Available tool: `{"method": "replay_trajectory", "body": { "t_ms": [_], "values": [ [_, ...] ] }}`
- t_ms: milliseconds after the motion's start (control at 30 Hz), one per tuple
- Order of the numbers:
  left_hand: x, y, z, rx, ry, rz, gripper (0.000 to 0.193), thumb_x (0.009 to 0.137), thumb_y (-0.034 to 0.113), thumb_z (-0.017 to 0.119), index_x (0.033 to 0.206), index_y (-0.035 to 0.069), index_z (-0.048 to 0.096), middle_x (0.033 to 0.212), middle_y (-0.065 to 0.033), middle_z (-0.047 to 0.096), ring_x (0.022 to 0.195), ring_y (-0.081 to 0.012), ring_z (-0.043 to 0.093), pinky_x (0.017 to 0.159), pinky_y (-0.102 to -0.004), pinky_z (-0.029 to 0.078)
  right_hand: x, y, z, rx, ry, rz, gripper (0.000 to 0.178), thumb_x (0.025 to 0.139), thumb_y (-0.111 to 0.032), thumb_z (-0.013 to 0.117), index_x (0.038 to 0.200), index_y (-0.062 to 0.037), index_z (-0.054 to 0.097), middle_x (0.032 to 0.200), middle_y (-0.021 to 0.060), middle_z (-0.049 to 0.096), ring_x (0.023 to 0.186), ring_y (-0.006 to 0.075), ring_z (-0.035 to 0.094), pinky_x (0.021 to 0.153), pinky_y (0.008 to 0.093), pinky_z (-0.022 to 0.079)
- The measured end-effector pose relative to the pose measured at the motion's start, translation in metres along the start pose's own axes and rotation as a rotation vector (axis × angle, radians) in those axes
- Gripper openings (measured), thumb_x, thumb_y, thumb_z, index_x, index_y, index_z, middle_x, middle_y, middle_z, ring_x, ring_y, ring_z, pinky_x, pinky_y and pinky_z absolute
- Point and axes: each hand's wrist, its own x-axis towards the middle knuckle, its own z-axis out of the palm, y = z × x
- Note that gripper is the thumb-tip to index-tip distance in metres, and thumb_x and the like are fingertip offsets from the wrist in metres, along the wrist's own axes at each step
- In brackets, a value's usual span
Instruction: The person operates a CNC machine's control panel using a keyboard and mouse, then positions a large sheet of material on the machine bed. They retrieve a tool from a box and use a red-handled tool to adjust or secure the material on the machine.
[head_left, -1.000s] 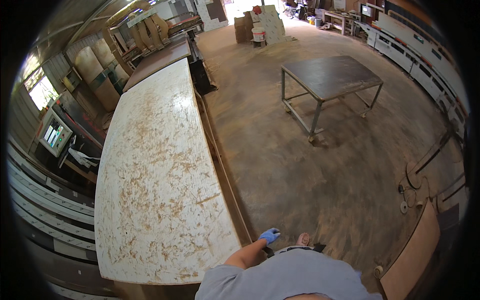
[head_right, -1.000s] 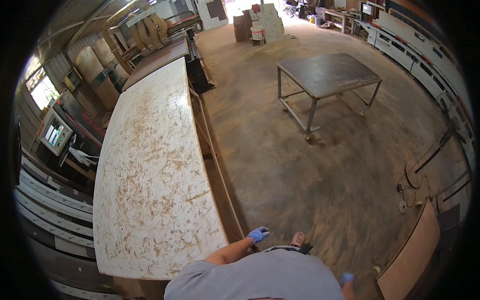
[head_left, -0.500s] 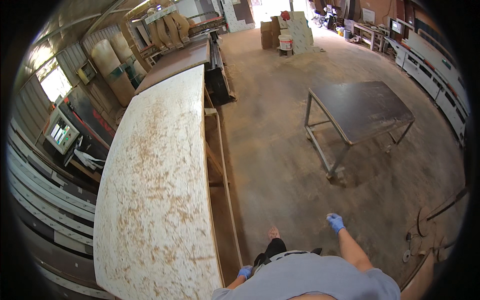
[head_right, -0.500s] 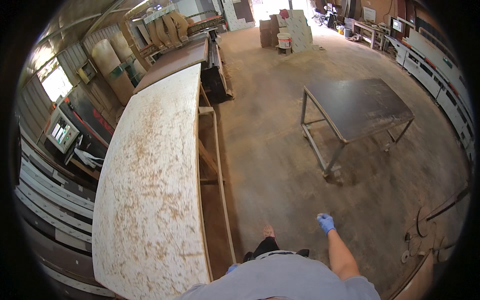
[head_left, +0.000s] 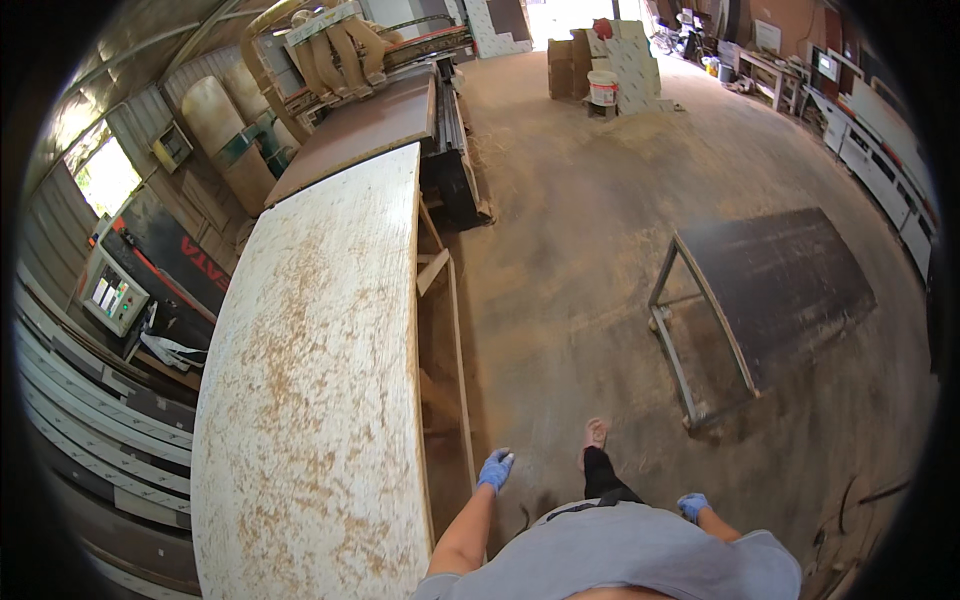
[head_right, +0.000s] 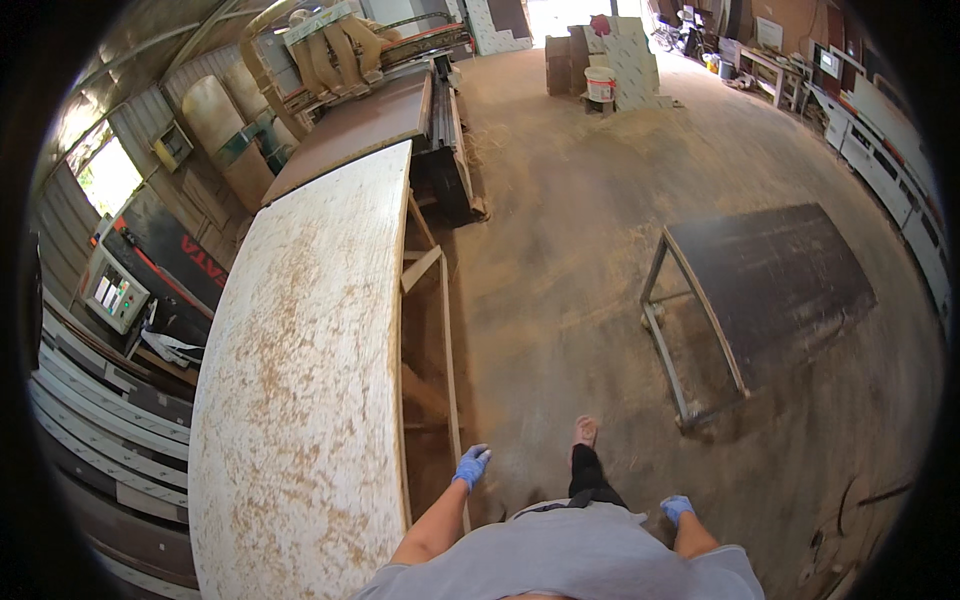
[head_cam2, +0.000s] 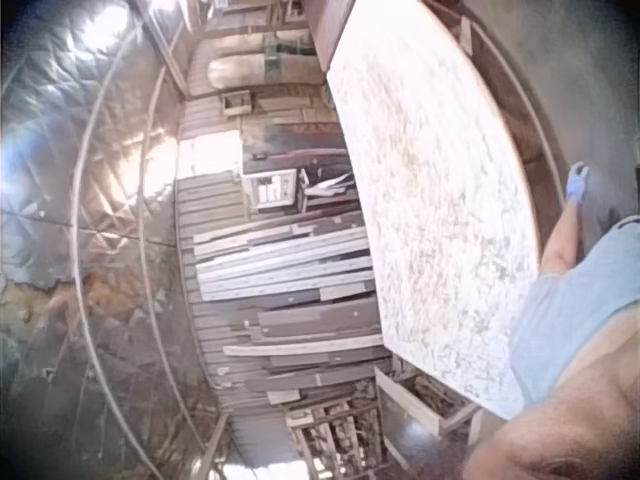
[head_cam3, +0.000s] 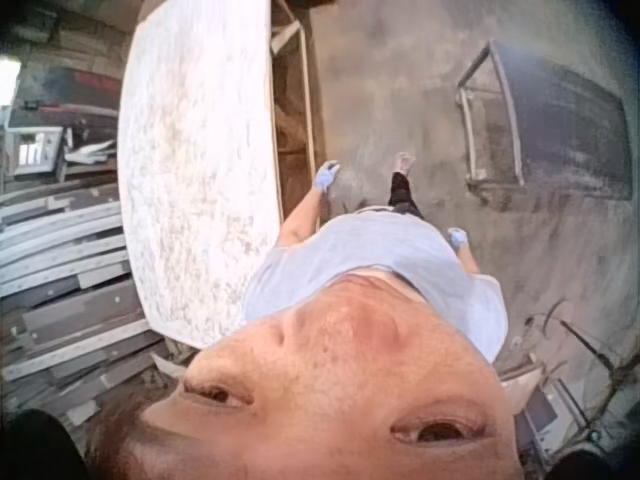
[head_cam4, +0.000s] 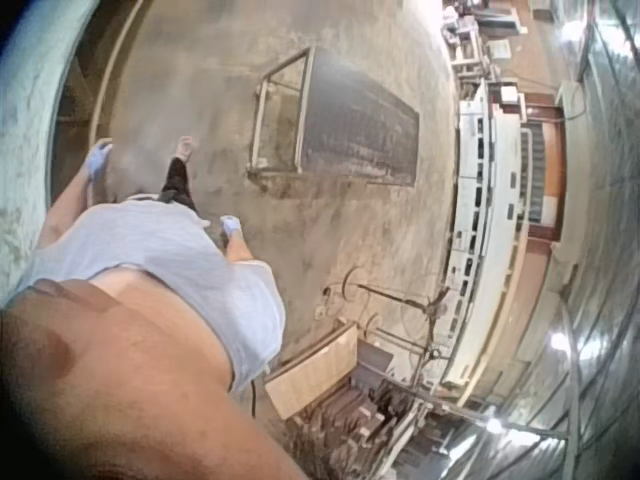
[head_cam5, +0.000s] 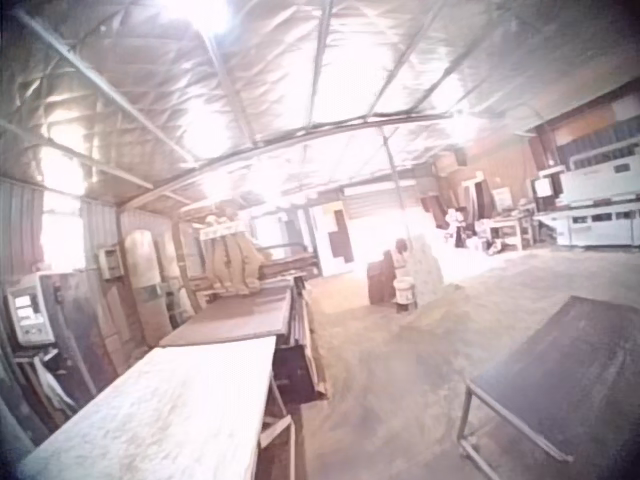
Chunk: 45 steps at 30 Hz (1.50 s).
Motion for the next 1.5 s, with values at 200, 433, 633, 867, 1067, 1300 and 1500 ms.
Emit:
{"method": "replay_trajectory", "body": {
  "t_ms": [200, 433, 633, 867, 1067, 1300, 1500],
  "values": [
    [0.104, 0.087, 0.008, 0.104, -0.060, -0.127, 0.043, 0.088, 0.035, 0.062, 0.120, 0.006, 0.060, 0.119, -0.0152, 0.063, 0.114, -0.0269, 0.058, 0.099, -0.0348, 0.042, 0.167, -0.126, -0.089, -0.119, 0.067, -0.075, 0.029, 0.079, -0.026, 0.059, 0.087, 0.0001, 0.068, 0.085, 0.0165, 0.067, 0.081, 0.0302, 0.064, 0.075, 0.0398, 0.049],
    [0.194, 0.109, -0.013, -0.020, 0.077, -0.233, 0.045, 0.088, 0.032, 0.063, 0.122, 0.003, 0.059, 0.118, -0.0154, 0.064, 0.111, -0.0259, 0.059, 0.096, -0.0344, 0.045, 0.277, -0.450, -0.178, 0.110, -0.024, -0.351, 0.034, 0.080, -0.028, 0.063, 0.102, -0.0016, 0.067, 0.086, 0.0127, 0.068, 0.077, 0.0222, 0.063, 0.072, 0.0356, 0.050],
    [0.318, 0.157, -0.062, -0.278, 0.156, -0.378, 0.041, 0.088, 0.025, 0.064, 0.120, 0.000, 0.058, 0.115, -0.0148, 0.063, 0.103, -0.0219, 0.060, 0.089, -0.0318, 0.049, 0.373, -0.657, -0.157, 0.352, -0.096, -0.440, 0.035, 0.081, -0.029, 0.066, 0.104, -0.0021, 0.067, 0.091, 0.0088, 0.069, 0.084, 0.0182, 0.063, 0.076, 0.0330, 0.050],
    [0.542, 0.236, -0.177, -0.199, 0.095, -0.217, 0.039, 0.089, 0.026, 0.064, 0.119, 0.001, 0.059, 0.114, -0.0142, 0.065, 0.106, -0.0239, 0.061, 0.094, -0.0334, 0.045, 0.448, -0.754, -0.158, 0.111, -0.098, -0.323, 0.034, 0.084, -0.024, 0.065, 0.107, 0.0000, 0.066, 0.096, 0.0100, 0.068, 0.083, 0.0187, 0.063, 0.075, 0.0331, 0.050],
    [0.730, 0.388, -0.252, 0.035, 0.234, 0.096, 0.041, 0.089, 0.030, 0.063, 0.121, 0.004, 0.057, 0.115, -0.0162, 0.064, 0.107, -0.0282, 0.061, 0.094, -0.0361, 0.046, 0.514, -0.763, -0.180, 0.231, 0.012, -0.209, 0.032, 0.078, -0.025, 0.066, 0.094, 0.0017, 0.067, 0.079, 0.0131, 0.067, 0.071, 0.0217, 0.063, 0.066, 0.0353, 0.050],
    [0.899, 0.552, -0.284, 0.110, 0.475, 0.125, 0.052, 0.086, 0.029, 0.066, 0.130, 0.005, 0.052, 0.129, -0.0168, 0.055, 0.121, -0.0314, 0.050, 0.104, -0.0371, 0.037, 0.630, -0.842, -0.269, 0.040, -0.055, -0.053, 0.026, 0.077, -0.021, 0.065, 0.091, 0.0005, 0.068, 0.075, 0.0127, 0.065, 0.061, 0.0213, 0.060, 0.058, 0.0360, 0.050],
    [1.024, 0.621, -0.321, 0.183, 0.669, 0.181, 0.060, 0.082, 0.034, 0.069, 0.132, 0.007, 0.049, 0.139, -0.0190, 0.044, 0.131, -0.0335, 0.038, 0.109, -0.0403, 0.031, 0.757, -1.015, -0.360, 0.152, 0.057, -0.247, 0.030, 0.081, -0.021, 0.064, 0.099, 0.0029, 0.066, 0.079, 0.0119, 0.066, 0.067, 0.0184, 0.060, 0.062, 0.0340, 0.049]
  ]
}}
